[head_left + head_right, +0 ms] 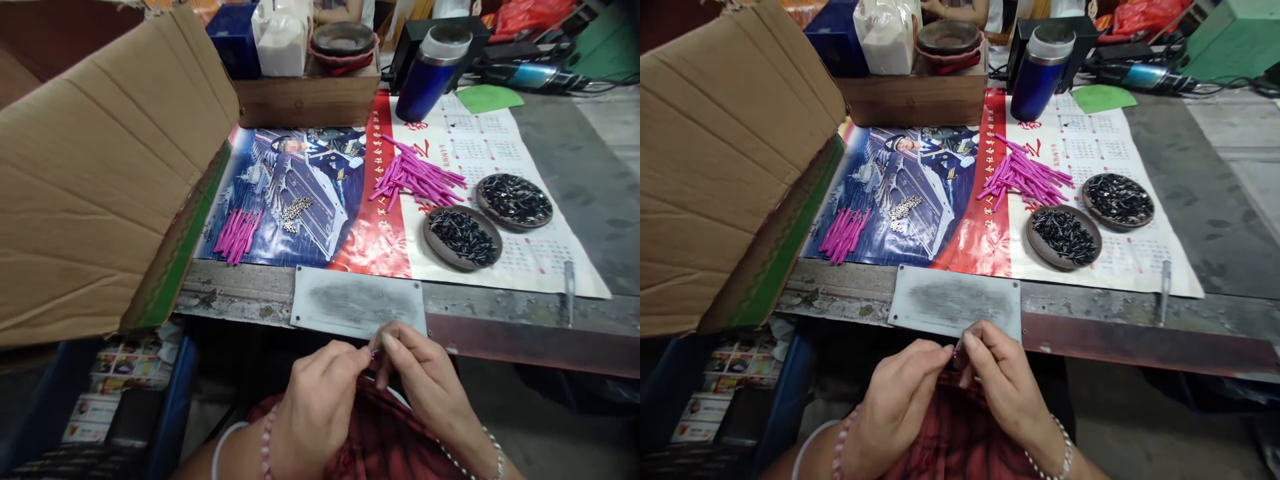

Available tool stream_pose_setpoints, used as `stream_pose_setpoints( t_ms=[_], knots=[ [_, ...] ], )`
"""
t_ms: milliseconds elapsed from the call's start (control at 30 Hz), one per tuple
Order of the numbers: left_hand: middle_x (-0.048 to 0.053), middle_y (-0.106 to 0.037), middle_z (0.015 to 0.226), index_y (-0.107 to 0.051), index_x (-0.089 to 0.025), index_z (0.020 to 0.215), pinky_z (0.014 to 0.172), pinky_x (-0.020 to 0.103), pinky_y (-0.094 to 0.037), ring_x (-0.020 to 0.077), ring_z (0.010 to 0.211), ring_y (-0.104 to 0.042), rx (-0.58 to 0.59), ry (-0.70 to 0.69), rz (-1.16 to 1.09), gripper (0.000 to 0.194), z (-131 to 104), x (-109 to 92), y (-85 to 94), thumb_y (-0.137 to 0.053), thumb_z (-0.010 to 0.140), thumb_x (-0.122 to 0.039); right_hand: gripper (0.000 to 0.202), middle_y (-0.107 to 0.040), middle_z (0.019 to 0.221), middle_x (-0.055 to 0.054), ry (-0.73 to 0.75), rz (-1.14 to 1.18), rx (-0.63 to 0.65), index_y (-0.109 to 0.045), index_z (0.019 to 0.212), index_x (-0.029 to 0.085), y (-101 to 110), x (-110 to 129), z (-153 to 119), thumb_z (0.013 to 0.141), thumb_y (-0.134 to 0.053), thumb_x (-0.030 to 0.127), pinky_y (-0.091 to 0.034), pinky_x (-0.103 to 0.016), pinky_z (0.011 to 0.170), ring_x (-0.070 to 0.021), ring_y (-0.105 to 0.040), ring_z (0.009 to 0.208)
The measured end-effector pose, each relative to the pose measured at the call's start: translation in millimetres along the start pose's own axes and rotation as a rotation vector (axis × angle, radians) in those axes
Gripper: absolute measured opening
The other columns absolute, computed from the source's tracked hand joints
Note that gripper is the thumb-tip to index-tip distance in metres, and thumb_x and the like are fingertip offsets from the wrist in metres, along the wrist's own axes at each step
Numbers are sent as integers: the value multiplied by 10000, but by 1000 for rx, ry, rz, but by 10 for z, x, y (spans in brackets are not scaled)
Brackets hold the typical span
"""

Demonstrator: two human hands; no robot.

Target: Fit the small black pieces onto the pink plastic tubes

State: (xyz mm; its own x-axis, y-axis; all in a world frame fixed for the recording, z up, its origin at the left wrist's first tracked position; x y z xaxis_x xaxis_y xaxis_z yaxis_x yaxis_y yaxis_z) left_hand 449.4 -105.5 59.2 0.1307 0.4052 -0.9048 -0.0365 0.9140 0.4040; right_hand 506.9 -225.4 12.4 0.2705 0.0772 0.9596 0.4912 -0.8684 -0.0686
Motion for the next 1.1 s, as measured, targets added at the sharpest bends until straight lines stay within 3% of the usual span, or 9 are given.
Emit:
stream_pose_setpoints(
  t_ms=[100, 200, 367, 467, 567, 700, 867, 967, 1100],
  knots=[
    [79, -735, 929, -719, -198, 1109, 765, 267, -533, 182, 835, -684, -5, 266, -304, 239, 3, 245, -15, -530, 979, -131, 344, -576, 630, 18, 4, 38, -15, -581, 817, 187, -43, -59, -41, 1006, -501, 464, -487, -218, 522, -114, -579, 519],
    [38, -701, 809, -740, -182, 1000, 583, 198, -466, 109, 622, -584, -40, 542, -587, 139, -66, 477, -98, -619, 949, -227, 255, -605, 677, 11, 44, -14, -27, -595, 869, 190, -111, -73, -70, 961, -600, 428, -506, -216, 520, -120, -602, 550],
    [-28, -572, 652, -730, -172, 957, 494, 157, -353, 58, 514, -449, -122, 658, -823, 137, -158, 585, -176, -716, 890, -291, 125, -654, 775, -14, 285, -217, -107, -611, 890, 204, -161, 83, -70, 937, -639, 317, -537, -219, 593, -136, -648, 654],
    [-19, -586, 694, -725, -173, 964, 505, 166, -365, 59, 526, -455, -164, 652, -836, 160, -190, 579, -186, -739, 875, -305, 95, -629, 750, -8, 453, -392, -167, -589, 875, 208, -195, 209, -92, 962, -552, 223, -504, -222, 594, -130, -623, 631],
    [-4, -610, 789, -725, -183, 948, 523, 174, -390, 57, 546, -458, -172, 605, -801, 134, -180, 526, -189, -729, 884, -301, 226, -542, 631, 13, 491, -484, -204, -527, 760, 213, -214, 251, -95, 981, -482, 227, -420, -235, 520, -122, -525, 525],
    [3, -595, 878, -718, -203, 908, 568, 176, -427, 69, 612, -502, -182, 509, -710, 65, -156, 436, -125, -671, 927, -245, 483, -436, 510, 36, 258, -274, 35, -442, 638, 215, -322, 101, -17, 1076, -282, 341, -345, -218, 432, -100, -432, 437],
    [25, -604, 912, -721, -219, 917, 750, 226, -495, 148, 836, -616, -122, 365, -518, 130, -106, 263, -25, -611, 944, -155, 540, -433, 599, 31, 178, -121, 231, -468, 647, 193, -424, 56, -37, 991, -432, 608, -332, -231, 517, -96, -394, 543],
    [23, -608, 893, -712, -219, 930, 713, 214, -487, 139, 806, -618, -58, 302, -356, 174, -14, 183, 74, -566, 961, -129, 680, -388, 506, 37, -47, 91, 399, -398, 578, 211, -486, -152, -52, 973, -226, 738, -273, -221, 416, -85, -354, 424],
    [26, -630, 896, -702, -217, 1014, 735, 232, -477, 147, 820, -620, -25, 114, 22, 191, 189, 159, 475, -555, 960, -108, 700, -456, 564, 24, -117, 216, 361, -456, 643, 208, -280, -285, -48, 927, -225, 805, -303, -226, 430, -94, -410, 436]
  ],
)
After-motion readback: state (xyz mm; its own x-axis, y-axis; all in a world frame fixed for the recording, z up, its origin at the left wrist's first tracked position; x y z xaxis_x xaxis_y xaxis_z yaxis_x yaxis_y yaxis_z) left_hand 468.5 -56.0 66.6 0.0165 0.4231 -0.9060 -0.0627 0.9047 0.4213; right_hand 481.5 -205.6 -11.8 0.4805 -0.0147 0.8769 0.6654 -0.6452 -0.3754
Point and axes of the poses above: each hand's wrist, its own z-axis towards the middle knuckle, its own y-axis out of the back of the hand, x = y × z, the point moved 8 cm from there along z, towards the middle knuckle
